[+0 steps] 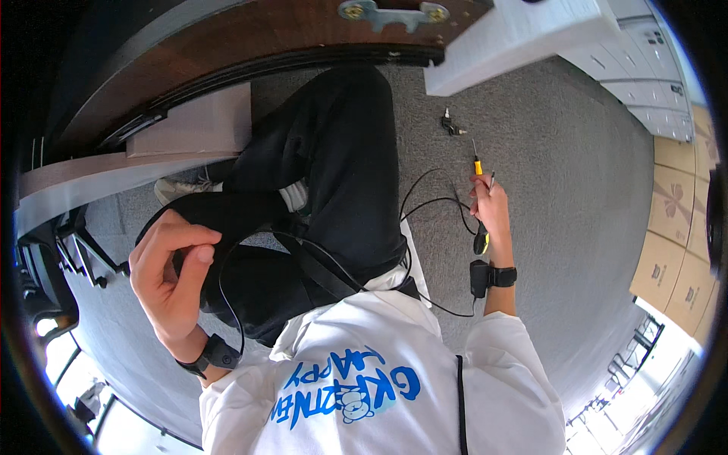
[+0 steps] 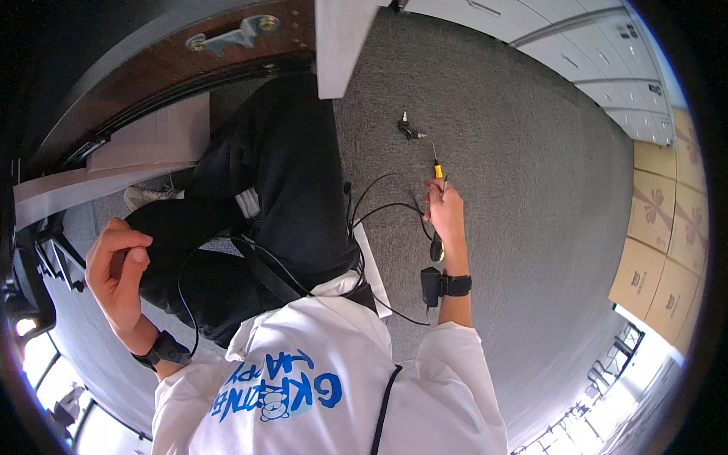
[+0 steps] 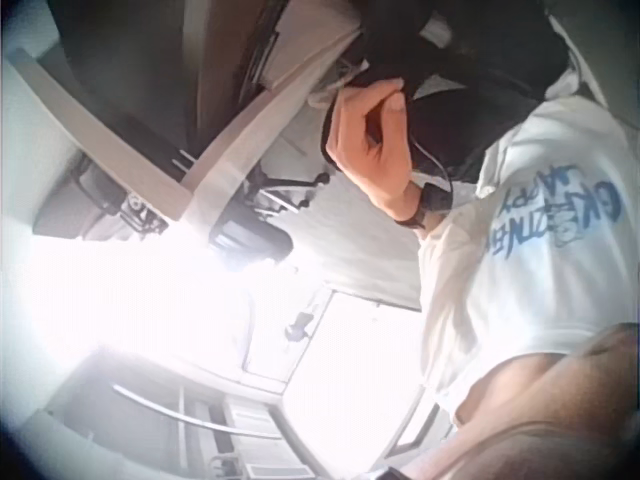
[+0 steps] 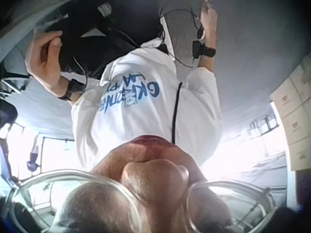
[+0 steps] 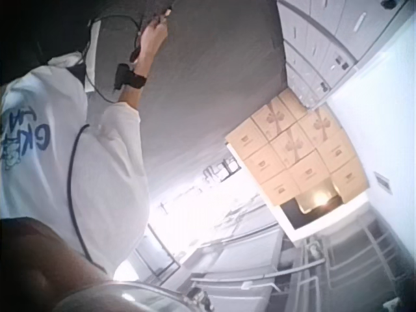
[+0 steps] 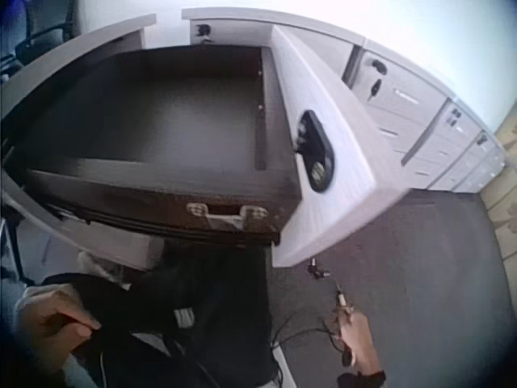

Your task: The person installs a black lock plate onto a white drawer front by hand, then uses a screwdriver to tighten two screws. The drawer is held open during the process.

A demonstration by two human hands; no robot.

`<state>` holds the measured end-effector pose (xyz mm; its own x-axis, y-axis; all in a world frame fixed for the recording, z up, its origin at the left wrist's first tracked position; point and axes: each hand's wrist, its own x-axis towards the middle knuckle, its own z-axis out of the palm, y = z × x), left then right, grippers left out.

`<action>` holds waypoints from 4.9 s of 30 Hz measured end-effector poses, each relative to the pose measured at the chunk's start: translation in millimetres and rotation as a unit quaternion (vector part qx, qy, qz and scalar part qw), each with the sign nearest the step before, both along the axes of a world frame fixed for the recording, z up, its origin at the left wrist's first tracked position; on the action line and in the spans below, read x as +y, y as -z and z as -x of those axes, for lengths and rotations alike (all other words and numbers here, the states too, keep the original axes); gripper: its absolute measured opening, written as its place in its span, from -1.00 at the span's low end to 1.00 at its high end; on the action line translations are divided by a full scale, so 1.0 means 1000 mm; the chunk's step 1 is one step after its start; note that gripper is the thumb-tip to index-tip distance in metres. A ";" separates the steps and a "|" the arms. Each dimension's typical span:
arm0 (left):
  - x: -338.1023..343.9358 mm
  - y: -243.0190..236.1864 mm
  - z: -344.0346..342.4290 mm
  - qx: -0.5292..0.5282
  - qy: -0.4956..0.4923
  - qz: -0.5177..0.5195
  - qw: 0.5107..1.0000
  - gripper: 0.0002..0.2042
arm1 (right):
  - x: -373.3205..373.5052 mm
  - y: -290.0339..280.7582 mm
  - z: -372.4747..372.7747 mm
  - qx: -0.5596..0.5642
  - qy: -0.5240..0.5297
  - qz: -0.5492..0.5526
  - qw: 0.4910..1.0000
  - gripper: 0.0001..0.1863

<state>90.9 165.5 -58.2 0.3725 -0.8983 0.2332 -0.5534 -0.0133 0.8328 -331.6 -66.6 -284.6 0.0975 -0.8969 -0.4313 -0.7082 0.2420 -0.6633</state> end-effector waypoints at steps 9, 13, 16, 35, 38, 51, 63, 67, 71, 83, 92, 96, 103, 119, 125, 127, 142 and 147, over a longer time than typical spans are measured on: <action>0.013 0.000 0.012 -0.027 0.033 -0.077 0.996 -0.89 | 0.031 0.053 0.002 0.101 -0.202 -0.004 0.974 -0.76; 0.021 0.003 0.015 -0.016 0.030 -0.075 0.997 -0.88 | 0.037 0.088 -0.013 0.108 -0.206 0.077 0.969 -0.72; 0.027 0.005 0.015 -0.011 0.017 -0.073 0.997 -0.88 | 0.031 0.098 -0.025 0.104 -0.202 0.105 0.968 -0.71; -0.077 0.002 0.071 0.123 0.154 -0.005 0.980 -0.82 | 0.014 -0.138 -0.077 -0.055 -0.167 0.182 0.967 -0.84; -0.099 -0.001 0.090 0.148 0.163 0.015 0.975 -0.83 | 0.037 -0.198 -0.107 -0.197 -0.190 0.169 0.947 -0.76; -0.107 -0.023 0.074 0.240 0.185 -0.062 0.951 -0.87 | 0.031 -0.249 -0.155 -0.244 -0.388 0.344 0.820 -0.62; -0.159 -0.080 0.066 0.214 0.022 0.263 0.941 -0.88 | 0.031 -0.258 -0.147 -0.344 -0.296 0.412 0.790 -0.48; -0.187 -0.094 0.052 0.224 0.035 0.289 0.930 -0.91 | 0.030 -0.256 -0.143 -0.311 -0.298 0.415 0.801 -0.53; -0.181 -0.106 0.050 0.177 0.029 0.189 0.966 -0.92 | 0.030 -0.249 -0.141 -0.301 -0.265 0.404 0.822 -0.60; -0.190 -0.110 0.059 0.160 0.005 0.175 0.972 -0.94 | 0.008 -0.244 -0.139 -0.349 -0.141 0.379 0.845 -0.71; -0.193 -0.109 0.059 0.145 0.011 0.170 0.975 -0.93 | 0.002 -0.246 -0.161 -0.392 -0.117 0.348 0.844 -0.62; -0.194 -0.108 0.056 0.153 0.030 0.166 0.974 -0.93 | -0.003 -0.238 -0.177 -0.474 -0.084 0.275 0.832 -0.43; -0.198 -0.104 0.062 0.107 0.008 0.244 0.964 -0.92 | -0.005 -0.221 -0.187 -0.489 -0.102 0.256 0.828 -0.46; -0.201 -0.089 0.070 0.152 0.024 0.220 0.963 -0.89 | -0.002 -0.220 -0.186 -0.483 -0.095 0.241 0.837 -0.51; -0.213 -0.086 0.053 0.201 0.117 0.241 0.942 -0.89 | -0.003 -0.218 -0.187 -0.493 -0.099 0.253 0.827 -0.48; -0.202 -0.091 0.053 0.167 0.113 0.220 0.954 -0.89 | -0.003 -0.218 -0.185 -0.503 -0.111 0.250 0.820 -0.48; -0.199 -0.104 0.053 0.134 0.088 0.145 0.976 -0.87 | -0.004 -0.217 -0.184 -0.484 -0.103 0.243 0.834 -0.46; -0.202 -0.103 0.052 0.138 0.099 0.148 0.974 -0.85 | -0.003 -0.220 -0.185 -0.480 -0.109 0.242 0.836 -0.46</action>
